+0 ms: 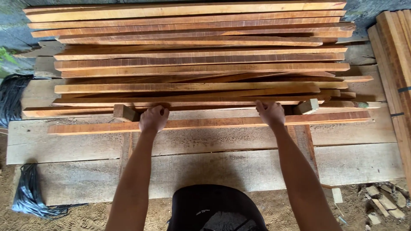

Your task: Sorting and organizing thin wood strips on a wooden workbench in a workshop.

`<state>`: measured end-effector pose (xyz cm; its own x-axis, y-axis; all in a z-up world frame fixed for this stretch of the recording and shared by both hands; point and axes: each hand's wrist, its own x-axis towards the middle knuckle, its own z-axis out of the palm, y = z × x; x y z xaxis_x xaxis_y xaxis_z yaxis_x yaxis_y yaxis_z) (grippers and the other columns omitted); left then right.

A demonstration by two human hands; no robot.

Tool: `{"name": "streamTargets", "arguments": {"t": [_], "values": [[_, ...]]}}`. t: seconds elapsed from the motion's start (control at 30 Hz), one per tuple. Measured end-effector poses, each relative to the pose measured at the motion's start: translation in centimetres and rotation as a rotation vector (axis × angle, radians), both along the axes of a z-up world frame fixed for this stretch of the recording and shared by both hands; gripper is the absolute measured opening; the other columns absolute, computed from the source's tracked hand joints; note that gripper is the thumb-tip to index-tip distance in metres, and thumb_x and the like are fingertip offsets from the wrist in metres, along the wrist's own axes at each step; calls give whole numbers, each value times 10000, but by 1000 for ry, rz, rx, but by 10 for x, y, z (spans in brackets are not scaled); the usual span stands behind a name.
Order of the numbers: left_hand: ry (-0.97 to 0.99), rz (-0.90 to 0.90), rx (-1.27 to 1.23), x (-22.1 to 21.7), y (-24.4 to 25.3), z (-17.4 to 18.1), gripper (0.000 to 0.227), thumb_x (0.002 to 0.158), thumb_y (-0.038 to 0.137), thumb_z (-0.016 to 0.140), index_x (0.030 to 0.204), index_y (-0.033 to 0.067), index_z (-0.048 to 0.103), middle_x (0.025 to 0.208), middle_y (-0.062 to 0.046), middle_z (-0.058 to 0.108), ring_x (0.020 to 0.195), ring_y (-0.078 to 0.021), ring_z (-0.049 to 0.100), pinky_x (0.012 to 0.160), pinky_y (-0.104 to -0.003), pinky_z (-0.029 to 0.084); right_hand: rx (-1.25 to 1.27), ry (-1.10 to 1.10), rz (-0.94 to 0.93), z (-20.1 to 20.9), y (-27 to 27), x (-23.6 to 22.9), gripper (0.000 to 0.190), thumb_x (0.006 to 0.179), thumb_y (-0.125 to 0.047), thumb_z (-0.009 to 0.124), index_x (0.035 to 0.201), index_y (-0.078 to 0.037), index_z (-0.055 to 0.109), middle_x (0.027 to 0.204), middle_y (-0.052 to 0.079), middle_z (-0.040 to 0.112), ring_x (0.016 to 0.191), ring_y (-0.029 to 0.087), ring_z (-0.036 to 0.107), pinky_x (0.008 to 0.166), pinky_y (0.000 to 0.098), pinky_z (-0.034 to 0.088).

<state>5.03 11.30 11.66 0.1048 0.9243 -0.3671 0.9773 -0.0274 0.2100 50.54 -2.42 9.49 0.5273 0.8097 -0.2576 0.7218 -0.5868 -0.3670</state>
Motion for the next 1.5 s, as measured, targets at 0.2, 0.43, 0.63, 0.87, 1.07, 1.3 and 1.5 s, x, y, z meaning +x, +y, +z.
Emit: {"name": "streamTargets", "arguments": {"t": [0.2,0.43,0.63,0.87,1.07,1.3,1.5], "values": [[-59,-48,103,-3,-11,14,482,964,629,421,1042,289,754,952,-92,777,956,-378,757,883,-477,566,222,146,-108,8,-3,0,473,959,-624,572,735,-257,769,560,-14,683,651,212,733,765,388,558],[12,-720,105,-24,4,-23,579,807,702,624,1157,241,654,1065,-82,800,954,-377,773,875,-502,600,-78,-134,746,65,-13,-24,577,865,-593,686,1236,-155,640,1123,171,772,1045,403,743,995,566,568],[106,-760,67,-33,20,-67,579,840,699,644,1182,232,648,999,-130,793,940,-405,769,862,-506,592,-374,-214,790,49,-5,-14,568,862,-580,711,1261,-187,618,1055,203,775,1058,442,733,1002,557,545],[110,-754,138,-27,7,-40,660,802,786,612,1121,209,612,1002,-111,788,928,-383,774,823,-500,591,-313,-189,729,43,-8,-12,597,858,-719,592,1184,-222,643,1111,153,776,1097,414,726,1014,546,526],[-242,-365,151,-21,-15,8,428,919,668,522,1086,304,674,1088,-4,759,1078,-290,733,959,-467,574,541,16,111,-23,-10,21,280,1020,-556,671,997,-277,681,645,-30,699,738,246,730,780,426,549],[-533,-198,846,-24,35,-86,252,888,120,689,1130,181,654,1161,-6,575,1191,-252,530,1038,-389,481,859,-278,291,-42,10,34,571,747,-498,945,1029,-140,602,906,45,583,882,296,632,764,413,526],[-110,-266,589,-20,30,-64,621,909,372,618,1478,139,534,1551,-111,416,1538,-296,289,1292,-563,98,623,-483,547,5,9,5,635,788,-475,838,1280,-127,636,1117,96,646,1105,288,620,1050,475,380]]}}
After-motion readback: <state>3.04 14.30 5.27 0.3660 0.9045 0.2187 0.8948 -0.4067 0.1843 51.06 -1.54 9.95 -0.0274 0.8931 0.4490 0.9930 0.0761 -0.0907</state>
